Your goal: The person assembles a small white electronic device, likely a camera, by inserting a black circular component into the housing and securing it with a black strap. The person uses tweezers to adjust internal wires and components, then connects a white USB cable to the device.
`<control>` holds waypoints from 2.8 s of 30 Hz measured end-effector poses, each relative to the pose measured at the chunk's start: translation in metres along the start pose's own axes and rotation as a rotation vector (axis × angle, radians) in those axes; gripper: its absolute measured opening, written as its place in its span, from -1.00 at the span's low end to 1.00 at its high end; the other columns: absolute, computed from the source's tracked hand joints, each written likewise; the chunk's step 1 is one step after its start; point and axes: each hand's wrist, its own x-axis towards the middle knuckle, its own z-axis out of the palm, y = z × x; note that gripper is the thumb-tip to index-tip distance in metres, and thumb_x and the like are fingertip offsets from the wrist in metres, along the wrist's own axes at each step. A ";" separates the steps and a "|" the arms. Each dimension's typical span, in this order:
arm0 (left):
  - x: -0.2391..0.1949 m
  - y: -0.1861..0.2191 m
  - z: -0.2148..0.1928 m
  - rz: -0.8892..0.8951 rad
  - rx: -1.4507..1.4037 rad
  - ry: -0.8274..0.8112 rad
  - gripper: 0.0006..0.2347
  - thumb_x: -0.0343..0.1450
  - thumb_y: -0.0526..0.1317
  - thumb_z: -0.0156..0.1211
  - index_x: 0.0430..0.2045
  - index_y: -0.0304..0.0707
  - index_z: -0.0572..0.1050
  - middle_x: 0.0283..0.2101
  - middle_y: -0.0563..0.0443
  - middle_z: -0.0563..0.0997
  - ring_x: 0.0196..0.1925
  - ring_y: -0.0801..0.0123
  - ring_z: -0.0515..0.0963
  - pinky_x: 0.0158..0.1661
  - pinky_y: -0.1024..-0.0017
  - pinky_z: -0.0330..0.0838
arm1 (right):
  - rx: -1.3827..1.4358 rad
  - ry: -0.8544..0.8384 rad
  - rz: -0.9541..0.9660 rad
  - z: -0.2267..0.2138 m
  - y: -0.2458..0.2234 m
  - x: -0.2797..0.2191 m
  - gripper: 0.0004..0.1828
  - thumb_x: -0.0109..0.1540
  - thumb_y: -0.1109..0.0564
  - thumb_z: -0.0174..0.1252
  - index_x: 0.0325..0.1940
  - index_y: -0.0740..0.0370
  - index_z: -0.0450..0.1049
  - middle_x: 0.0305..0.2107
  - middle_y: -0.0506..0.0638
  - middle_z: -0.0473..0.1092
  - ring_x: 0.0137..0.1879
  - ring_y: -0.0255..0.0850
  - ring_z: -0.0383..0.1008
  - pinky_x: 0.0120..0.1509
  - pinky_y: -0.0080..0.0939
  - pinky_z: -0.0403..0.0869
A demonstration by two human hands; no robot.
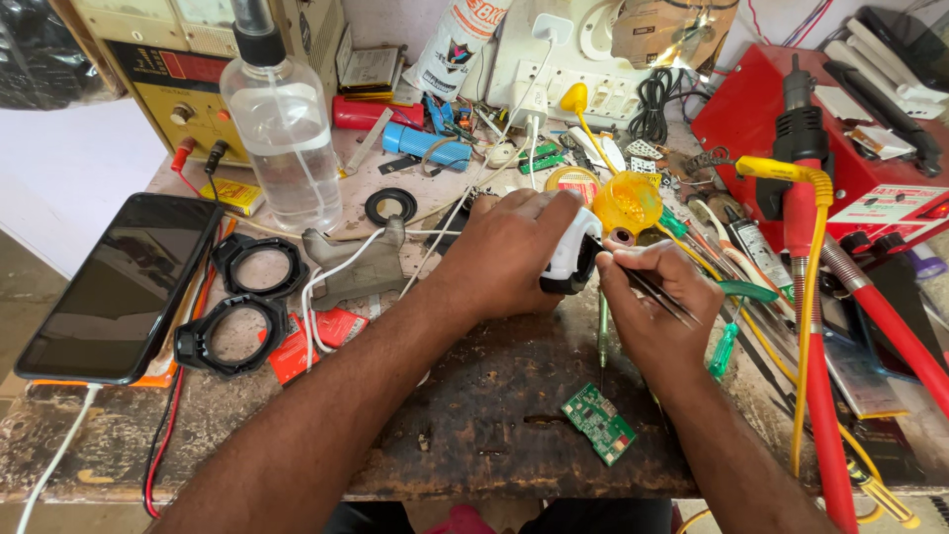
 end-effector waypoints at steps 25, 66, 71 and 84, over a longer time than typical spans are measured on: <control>-0.002 0.005 0.005 -0.005 -0.011 0.053 -0.32 0.10 -0.11 0.51 0.09 -0.29 0.30 0.09 -0.22 0.55 0.16 -0.07 0.50 -0.02 -0.15 0.33 | 0.008 0.028 -0.054 0.005 0.001 0.001 -0.85 0.31 0.35 0.31 -0.19 0.35 0.43 -0.16 0.08 0.55 0.03 -0.33 0.57 0.16 -0.35 0.54; -0.007 0.008 0.015 0.035 0.015 0.135 -0.35 0.12 -0.11 0.47 0.09 -0.28 0.33 0.08 -0.18 0.56 0.17 -0.01 0.50 -0.05 -0.11 0.27 | -0.109 -0.046 0.054 -0.002 -0.009 0.007 -0.83 0.30 0.32 0.31 -0.32 0.37 0.45 -0.42 -0.07 0.44 -0.25 -0.50 0.34 -0.17 -0.44 0.36; -0.009 0.003 0.013 0.051 -0.038 0.190 -0.36 0.16 -0.10 0.51 0.09 -0.27 0.33 0.03 -0.19 0.58 0.12 -0.04 0.55 -0.04 -0.08 0.32 | -0.012 -0.032 0.046 0.000 -0.003 0.002 -0.84 0.33 0.33 0.29 -0.27 0.36 0.43 -0.35 -0.09 0.45 -0.16 -0.52 0.38 -0.03 -0.46 0.43; 0.002 -0.005 -0.024 0.081 -0.391 0.204 -0.22 0.12 -0.04 0.65 0.22 -0.21 0.32 0.21 -0.22 0.53 0.23 0.00 0.59 0.22 0.20 0.48 | -0.024 -0.082 0.231 -0.029 -0.016 0.012 -0.85 0.29 0.31 0.26 -0.07 0.24 0.49 -0.29 -0.01 0.48 -0.18 -0.34 0.50 -0.13 -0.32 0.48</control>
